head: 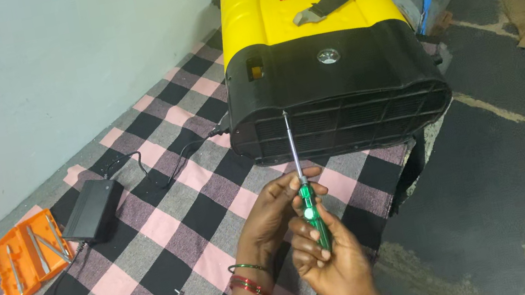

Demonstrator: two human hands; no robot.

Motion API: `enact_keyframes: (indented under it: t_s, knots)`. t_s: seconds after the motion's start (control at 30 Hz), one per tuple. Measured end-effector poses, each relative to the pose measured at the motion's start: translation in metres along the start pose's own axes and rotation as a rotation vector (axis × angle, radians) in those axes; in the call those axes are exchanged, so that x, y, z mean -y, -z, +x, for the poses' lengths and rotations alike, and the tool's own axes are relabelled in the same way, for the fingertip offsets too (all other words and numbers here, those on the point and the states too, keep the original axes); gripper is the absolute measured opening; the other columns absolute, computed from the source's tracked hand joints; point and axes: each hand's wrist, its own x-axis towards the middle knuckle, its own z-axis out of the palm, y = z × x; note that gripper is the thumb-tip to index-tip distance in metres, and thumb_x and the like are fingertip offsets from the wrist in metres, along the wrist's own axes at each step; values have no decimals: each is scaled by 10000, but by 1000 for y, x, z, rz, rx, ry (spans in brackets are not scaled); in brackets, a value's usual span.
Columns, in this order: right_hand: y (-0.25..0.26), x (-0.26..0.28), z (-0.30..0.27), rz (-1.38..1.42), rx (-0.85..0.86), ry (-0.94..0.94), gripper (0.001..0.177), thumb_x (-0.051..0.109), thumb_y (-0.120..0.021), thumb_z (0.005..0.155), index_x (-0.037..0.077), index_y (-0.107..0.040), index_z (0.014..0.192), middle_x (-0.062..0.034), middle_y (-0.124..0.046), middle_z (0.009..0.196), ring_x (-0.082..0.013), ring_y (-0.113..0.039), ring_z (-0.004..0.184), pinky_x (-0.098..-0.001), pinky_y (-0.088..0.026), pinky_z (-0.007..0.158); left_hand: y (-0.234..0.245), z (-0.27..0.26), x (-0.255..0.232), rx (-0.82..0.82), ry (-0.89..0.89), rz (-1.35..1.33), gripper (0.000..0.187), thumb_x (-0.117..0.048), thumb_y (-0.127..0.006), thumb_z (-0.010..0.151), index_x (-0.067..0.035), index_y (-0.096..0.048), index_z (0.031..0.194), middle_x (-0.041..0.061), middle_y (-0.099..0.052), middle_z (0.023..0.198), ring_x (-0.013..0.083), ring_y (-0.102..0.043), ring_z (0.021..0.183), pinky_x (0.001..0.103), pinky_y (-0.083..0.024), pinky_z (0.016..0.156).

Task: The person uses a green-handled screwdriver to remove and then reinstall screws on the back panel of a yellow and black device. The person repeatedly tightens and loosens the same screws during the process.

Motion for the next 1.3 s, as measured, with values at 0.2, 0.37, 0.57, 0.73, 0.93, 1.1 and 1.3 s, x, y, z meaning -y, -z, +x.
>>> enact_keyframes:
  t_s: [0.2, 0.37, 0.57, 0.73, 0.93, 1.1, 1.3]
  knots:
    - [-16, 4, -4, -962, -294, 186, 399, 304, -476, 1010, 5, -609, 1238, -48, -551, 747, -84, -468, 552, -234, -374, 504, 7, 8, 1, -90, -52, 136, 299, -218, -717, 950, 19, -722, 1133, 143, -785, 949, 141, -712, 776, 258, -585, 757]
    - [-16, 13, -7, -1552, -357, 166, 307, 278, -581, 989, 5, -612, 1127, -36, -537, 667, -80, -456, 523, -232, -364, 461, 4, 8, 3, -160, -41, 158, 298, -232, -759, 890, -10, -737, 1086, 130, -788, 923, 136, -744, 792, 243, -575, 681]
    - [-8, 21, -8, -1101, -353, 122, 370, 321, -468, 1026, 26, -624, 1187, -3, -449, 626, -68, -347, 484, -219, -250, 425, -11, 10, 1, -160, -101, 229, 357, -285, -775, 909, 20, -732, 1089, 125, -771, 899, 159, -734, 799, 258, -558, 700]
    - [3, 24, -8, -757, -70, 142, 428, 318, -422, 1046, -44, -563, 1226, -29, -469, 642, -70, -353, 463, -220, -283, 447, -17, -5, -12, 93, -55, 178, 531, -344, -676, 962, 14, -616, 1349, 126, -774, 1033, 135, -726, 903, 279, -571, 902]
    - [16, 27, -1, -591, -48, 91, 428, 349, -411, 1052, -32, -525, 1210, -36, -467, 601, -79, -339, 408, -231, -291, 423, -20, -4, -12, 103, -9, 32, 582, -258, -697, 943, 38, -556, 1424, 156, -769, 1073, 131, -703, 874, 294, -573, 913]
    - [9, 38, -2, -1071, -363, 95, 498, 422, -444, 1007, -21, -604, 1171, -40, -505, 598, -91, -406, 428, -249, -298, 407, -18, -2, -12, 40, -18, 124, 541, -257, -755, 921, 31, -628, 1361, 149, -781, 1032, 110, -678, 813, 231, -504, 732]
    - [0, 51, -15, -1817, -354, 178, 527, 519, -479, 1023, 93, -773, 1126, 41, -648, 685, -6, -600, 607, -193, -445, 544, -14, 3, -8, -65, -23, 227, 429, -260, -793, 856, 1, -702, 1184, 104, -780, 899, 140, -749, 804, 264, -578, 759]
